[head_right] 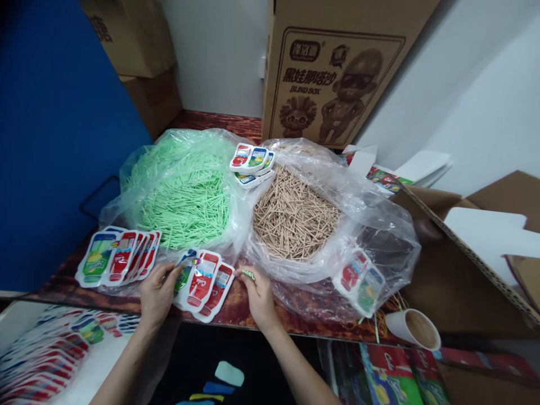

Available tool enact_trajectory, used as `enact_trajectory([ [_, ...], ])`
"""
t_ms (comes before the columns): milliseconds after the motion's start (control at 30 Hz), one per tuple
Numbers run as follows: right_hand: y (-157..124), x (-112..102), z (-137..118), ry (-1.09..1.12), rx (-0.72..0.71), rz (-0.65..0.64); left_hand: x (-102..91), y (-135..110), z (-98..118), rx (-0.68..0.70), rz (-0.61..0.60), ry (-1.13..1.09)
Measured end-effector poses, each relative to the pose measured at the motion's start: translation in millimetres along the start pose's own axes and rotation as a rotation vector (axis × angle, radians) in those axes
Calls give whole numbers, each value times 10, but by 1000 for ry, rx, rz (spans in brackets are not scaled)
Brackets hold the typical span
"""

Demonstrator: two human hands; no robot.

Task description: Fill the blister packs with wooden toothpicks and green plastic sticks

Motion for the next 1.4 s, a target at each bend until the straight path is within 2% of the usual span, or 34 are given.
enact_trajectory([
  [233, -38, 13, -55, -7, 0, -7, 27, -13, 109, 0, -7, -57],
  [867, -66, 8, -103, 25, 10, -3, 121, -40, 146, -31, 0, -104],
  [1233, -82, 21, -91, 45, 27, 5, 112, -56, 141, -50, -5, -120],
  [1333, 10, 55, -159, 100, 43, -40, 108, -68, 140, -58, -11, -131],
  [1400, 193, 111, -262, 107, 35, -107, 100, -78, 130, -76, -8, -131],
])
Point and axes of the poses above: each hand's wrist, its own y-axis towards the middle knuckle, its own x-axis out of the palm, z = x × y, the point moved 3 cm from there along y, towards the middle knuckle, and after that the axes turned 12 degrees about -y, right-handed, at the moved point
